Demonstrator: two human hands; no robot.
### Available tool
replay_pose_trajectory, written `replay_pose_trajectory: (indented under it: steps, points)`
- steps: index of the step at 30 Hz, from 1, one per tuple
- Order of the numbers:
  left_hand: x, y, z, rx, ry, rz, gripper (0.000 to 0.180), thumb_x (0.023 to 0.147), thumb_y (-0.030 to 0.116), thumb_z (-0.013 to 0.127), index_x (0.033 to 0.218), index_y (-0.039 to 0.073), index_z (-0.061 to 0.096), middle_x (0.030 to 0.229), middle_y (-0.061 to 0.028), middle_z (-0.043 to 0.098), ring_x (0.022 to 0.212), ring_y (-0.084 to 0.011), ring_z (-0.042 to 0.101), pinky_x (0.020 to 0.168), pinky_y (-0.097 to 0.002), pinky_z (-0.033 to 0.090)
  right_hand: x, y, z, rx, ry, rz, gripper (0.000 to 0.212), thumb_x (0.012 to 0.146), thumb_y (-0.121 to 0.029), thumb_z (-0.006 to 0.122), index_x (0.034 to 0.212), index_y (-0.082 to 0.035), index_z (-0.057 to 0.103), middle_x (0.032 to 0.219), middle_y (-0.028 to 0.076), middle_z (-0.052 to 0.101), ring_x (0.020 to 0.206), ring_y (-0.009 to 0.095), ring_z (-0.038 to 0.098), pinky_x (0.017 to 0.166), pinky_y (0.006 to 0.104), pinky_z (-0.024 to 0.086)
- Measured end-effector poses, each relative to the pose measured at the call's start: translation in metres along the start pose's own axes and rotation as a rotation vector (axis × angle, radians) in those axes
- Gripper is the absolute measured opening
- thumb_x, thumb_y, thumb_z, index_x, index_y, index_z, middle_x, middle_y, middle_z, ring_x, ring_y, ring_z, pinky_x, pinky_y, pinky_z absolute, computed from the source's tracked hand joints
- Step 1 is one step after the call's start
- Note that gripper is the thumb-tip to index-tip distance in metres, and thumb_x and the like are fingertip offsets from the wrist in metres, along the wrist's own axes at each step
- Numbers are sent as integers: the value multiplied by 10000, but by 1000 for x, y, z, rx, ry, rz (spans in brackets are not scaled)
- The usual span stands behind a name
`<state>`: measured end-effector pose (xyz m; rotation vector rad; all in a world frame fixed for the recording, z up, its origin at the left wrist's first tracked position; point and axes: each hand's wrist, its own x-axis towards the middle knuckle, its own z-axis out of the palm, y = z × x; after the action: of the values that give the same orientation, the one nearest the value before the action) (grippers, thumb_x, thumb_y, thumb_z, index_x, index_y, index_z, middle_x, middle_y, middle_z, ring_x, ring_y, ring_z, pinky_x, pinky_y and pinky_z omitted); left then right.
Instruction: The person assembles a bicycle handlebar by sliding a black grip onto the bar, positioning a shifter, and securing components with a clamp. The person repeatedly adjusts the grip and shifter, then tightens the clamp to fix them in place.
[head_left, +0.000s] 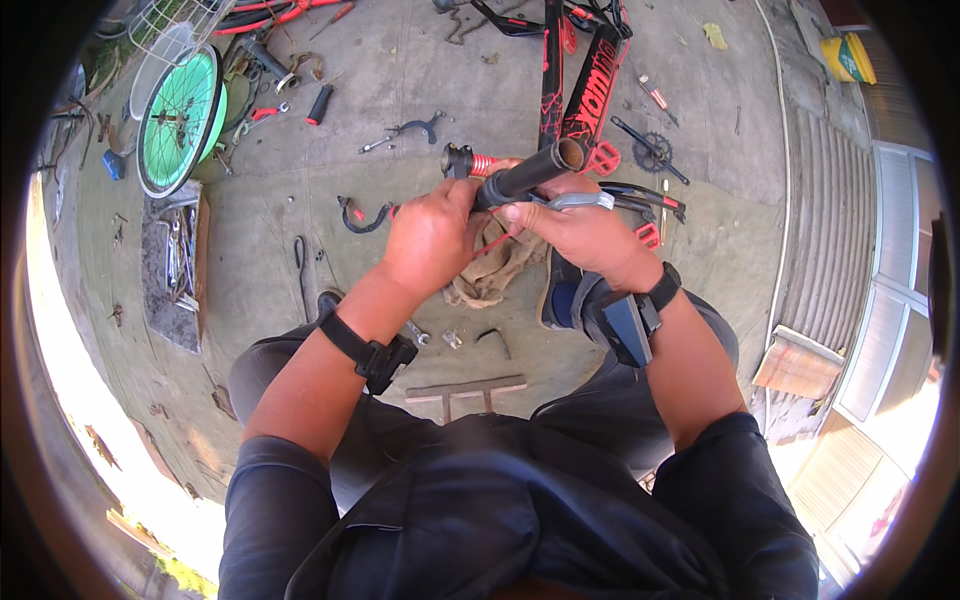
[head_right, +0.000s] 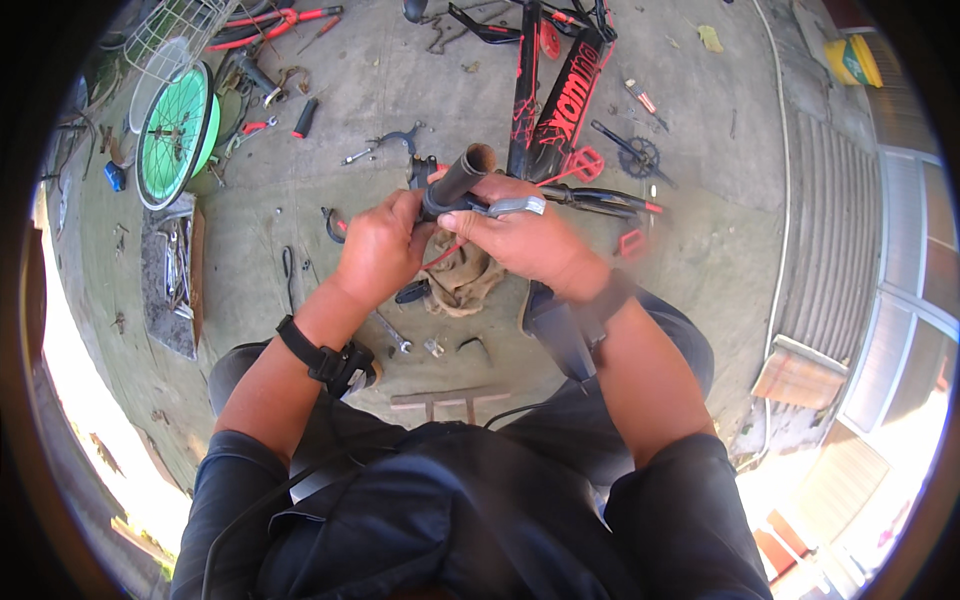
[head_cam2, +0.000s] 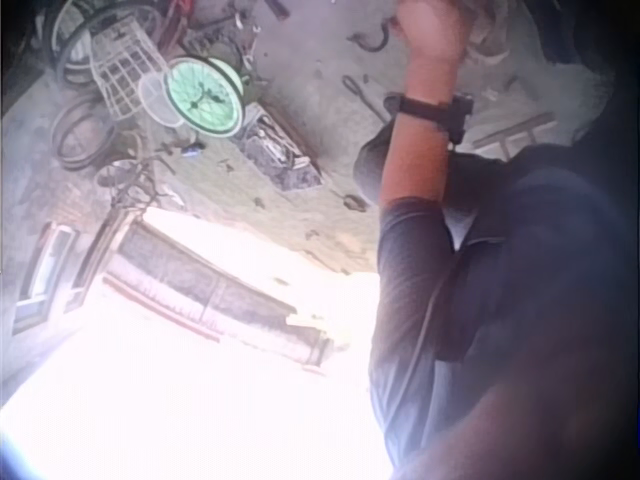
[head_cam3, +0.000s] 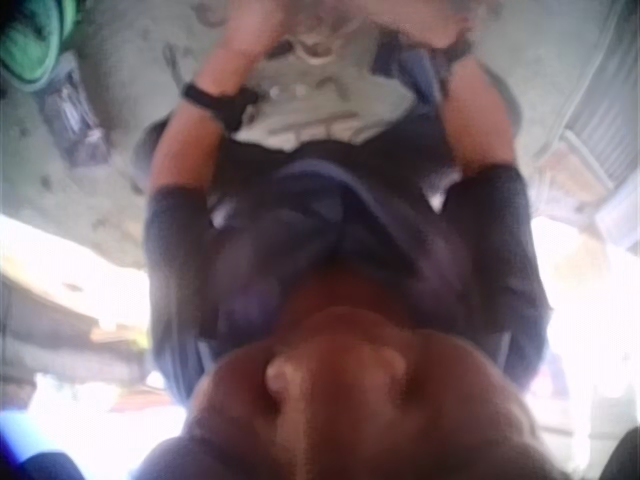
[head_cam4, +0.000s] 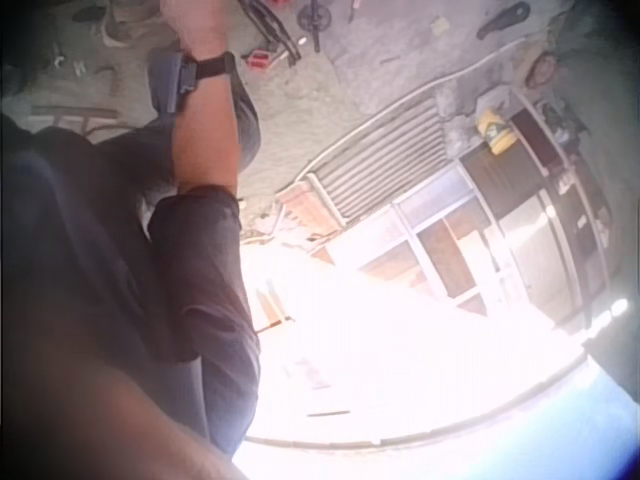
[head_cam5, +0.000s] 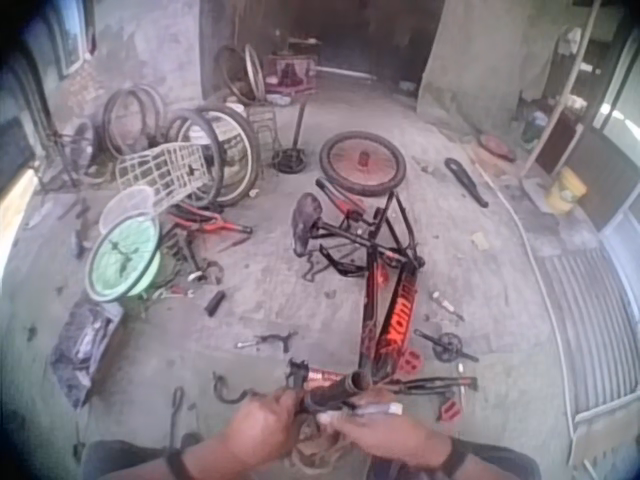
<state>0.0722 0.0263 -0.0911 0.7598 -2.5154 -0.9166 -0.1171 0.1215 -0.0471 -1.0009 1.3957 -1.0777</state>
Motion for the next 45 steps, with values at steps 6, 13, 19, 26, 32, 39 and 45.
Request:
replay_pose_trajectory:
  steps: [6, 13, 19, 26, 32, 39, 45]
  points:
    - [-1, 2, 2, 50, 21, -9, 337, 854, 148, 752, 1141, 33, 616, 929, -170, 676, 722, -391, 691, 625, -464, 561, -13, -1, 50, 199, 332, 105, 229, 974, -106, 681, 1174, -8, 628, 897, 38, 669, 724, 116, 647, 676, 288, 544]
    - [-4, 3, 6, 6, 13, -4, 325, 845, 95, 745, 1138, 35, 619, 922, -177, 667, 747, -417, 674, 631, -477, 542, -7, -11, -10, -15, -63, 74, 384, 970, -130, 696, 1328, -11, 626, 993, 68, 707, 773, 118, 651, 727, 285, 531]
    - [-3, 4, 6, 44, 42, 20, 319, 850, 151, 758, 1109, 29, 617, 928, -150, 678, 718, -379, 692, 621, -463, 564, -7, -10, 6, 64, 45, 28, 415, 974, -138, 690, 1361, -9, 616, 989, 57, 709, 782, 109, 644, 734, 282, 534]
    - [-4, 4, 8, 45, 51, 0, 328, 853, 167, 758, 1115, 34, 613, 918, -145, 674, 728, -372, 695, 616, -460, 562, -17, -8, 35, 199, 217, 163, 346, 1010, -125, 654, 1327, 2, 594, 1077, 65, 680, 811, 137, 643, 750, 301, 544]
    - [-5, 3, 11, 12, -10, 1, 359, 840, 107, 748, 1164, 33, 611, 935, -175, 674, 771, -413, 679, 653, -477, 553, -9, -16, -11, 50, -74, 52, 430, 990, -140, 664, 1392, -8, 586, 1006, 50, 697, 798, 114, 645, 755, 284, 532]
    - [-4, 5, 11, 47, 10, 37, 311, 846, 167, 763, 1075, 31, 601, 905, -142, 670, 752, -363, 700, 625, -456, 571, -7, -11, -20, -58, -152, 18, 439, 1007, -186, 643, 1404, -8, 579, 1029, 56, 691, 847, 144, 649, 812, 308, 537]
    - [-5, 9, 8, -28, -15, -61, 364, 868, 149, 754, 1184, 26, 620, 968, -193, 693, 818, -419, 690, 684, -479, 555, -11, -16, -26, 34, -161, 86, 542, 986, -258, 706, 1441, -13, 542, 1247, 59, 638, 1039, 138, 620, 930, 310, 500]
